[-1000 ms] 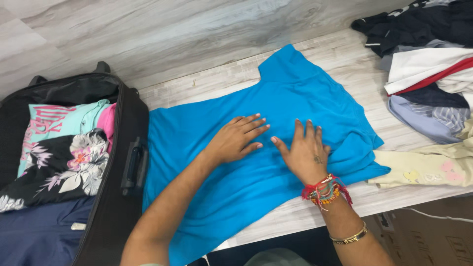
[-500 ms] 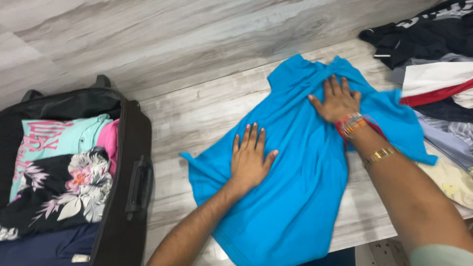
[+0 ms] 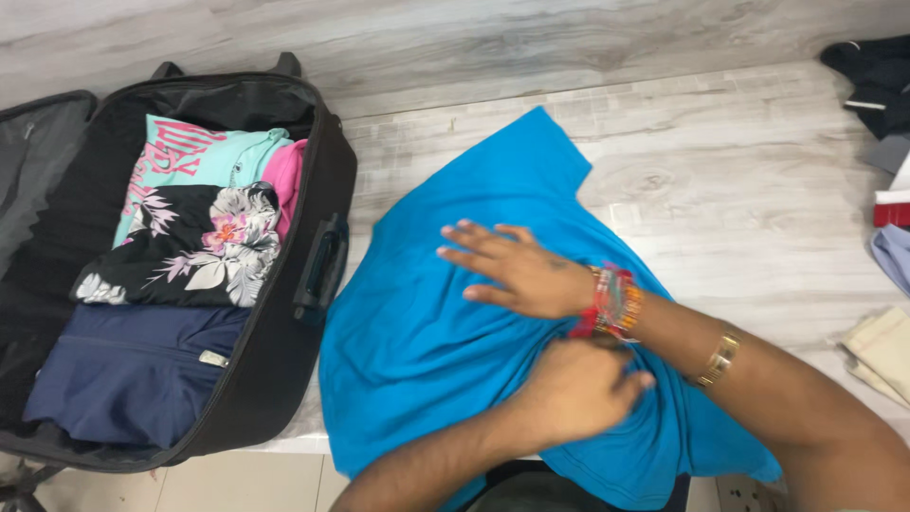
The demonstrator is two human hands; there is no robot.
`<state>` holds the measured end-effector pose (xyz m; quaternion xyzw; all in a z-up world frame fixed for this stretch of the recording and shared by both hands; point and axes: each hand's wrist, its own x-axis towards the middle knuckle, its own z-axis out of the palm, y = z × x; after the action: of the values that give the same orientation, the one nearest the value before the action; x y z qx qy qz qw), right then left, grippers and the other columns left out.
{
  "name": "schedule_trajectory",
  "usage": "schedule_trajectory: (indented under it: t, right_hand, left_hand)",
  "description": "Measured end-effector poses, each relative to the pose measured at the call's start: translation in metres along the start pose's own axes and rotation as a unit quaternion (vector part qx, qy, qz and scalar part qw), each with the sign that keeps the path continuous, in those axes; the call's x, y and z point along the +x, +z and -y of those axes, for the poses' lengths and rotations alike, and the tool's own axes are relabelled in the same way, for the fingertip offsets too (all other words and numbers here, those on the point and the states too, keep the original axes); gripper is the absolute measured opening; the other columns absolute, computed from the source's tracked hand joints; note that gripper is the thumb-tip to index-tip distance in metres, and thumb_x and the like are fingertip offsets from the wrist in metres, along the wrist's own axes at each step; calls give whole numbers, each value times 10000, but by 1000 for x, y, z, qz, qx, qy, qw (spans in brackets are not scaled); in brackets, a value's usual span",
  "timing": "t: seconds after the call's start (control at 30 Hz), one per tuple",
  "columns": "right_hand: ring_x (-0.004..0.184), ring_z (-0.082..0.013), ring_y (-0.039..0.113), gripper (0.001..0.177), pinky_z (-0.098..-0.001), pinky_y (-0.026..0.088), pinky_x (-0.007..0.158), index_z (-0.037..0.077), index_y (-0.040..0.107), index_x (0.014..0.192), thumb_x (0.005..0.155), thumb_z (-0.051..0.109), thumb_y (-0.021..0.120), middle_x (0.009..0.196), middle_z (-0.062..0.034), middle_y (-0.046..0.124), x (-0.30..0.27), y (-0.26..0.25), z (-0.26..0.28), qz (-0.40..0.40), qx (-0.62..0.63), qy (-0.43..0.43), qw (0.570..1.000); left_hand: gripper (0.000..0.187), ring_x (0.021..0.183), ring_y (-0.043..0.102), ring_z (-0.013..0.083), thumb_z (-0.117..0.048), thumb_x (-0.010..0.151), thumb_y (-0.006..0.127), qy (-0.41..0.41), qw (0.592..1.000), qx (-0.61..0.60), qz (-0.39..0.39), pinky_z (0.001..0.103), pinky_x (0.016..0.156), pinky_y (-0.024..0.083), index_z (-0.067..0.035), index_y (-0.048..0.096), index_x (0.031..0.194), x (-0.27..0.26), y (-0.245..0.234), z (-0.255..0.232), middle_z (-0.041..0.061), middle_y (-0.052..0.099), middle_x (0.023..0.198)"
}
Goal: The person folds several shirts and items of clothing by hand on a wooden surface and places them into an open black suitcase.
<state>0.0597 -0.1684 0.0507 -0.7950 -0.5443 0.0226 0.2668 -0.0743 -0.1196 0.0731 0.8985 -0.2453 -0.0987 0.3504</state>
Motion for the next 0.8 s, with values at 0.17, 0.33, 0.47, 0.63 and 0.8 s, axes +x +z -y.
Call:
schedule_trajectory:
  t: [0.17, 0.33, 0.47, 0.63, 0.8]
  right_hand:
    - [1439, -469, 374, 638, -551, 350, 1139, 49, 509, 1488, 1040, 502, 483, 1509, -271, 464, -112, -28, 26, -97, -104, 434, 889]
    - [1410, -446, 420, 629, -595, 409, 1034, 89, 575, 1418, 954, 508, 506, 1506, -270, 482, -161, 0, 73, -151, -230, 449, 850]
    - [1148, -397, 644, 582, -580, 500, 817, 154, 699, 1259, 858, 549, 550, 1257, -232, 671, -166, -1, 77, -159, -315, 487, 799]
    - [659, -404, 701, 628, -506, 551, 572, 76, 624, 928, 852, 699, 646, 719, -171, 683, -176, -24, -11, -65, -236, 543, 803]
    - [709, -391, 680, 517, -508, 517, 572, 12, 596, 972, 865, 460, 831, 859, -187, 660, -142, -98, -132, -168, -380, 437, 798]
  left_hand:
    - [245, 913, 725, 377, -207, 955, 609, 44, 985, -21, -167, 457, 812, 571, -58, 766, 1068, 1, -68, 74, 173, 755, 1028]
    - [643, 1436, 346, 420, -480, 967, 569, -24, 969, 208, -129, 630, 1075, 281, -37, 540, 1431, 54, -66, 164, 177, 453, 1556]
    - [840, 1561, 178, 321, -654, 975, 452, -94, 943, 288, -139, 684, 1198, 99, -109, 321, 1600, 70, -48, 189, 88, 250, 1687]
    - [935, 1544, 192, 329, -722, 926, 468, -88, 938, 310, -127, 689, 1181, 105, -76, 311, 1584, 94, -63, 200, 116, 250, 1674]
    - [943, 1532, 205, 340, -691, 928, 497, -87, 945, 285, -137, 671, 1163, 131, -25, 312, 1570, 126, -82, 234, 169, 247, 1654]
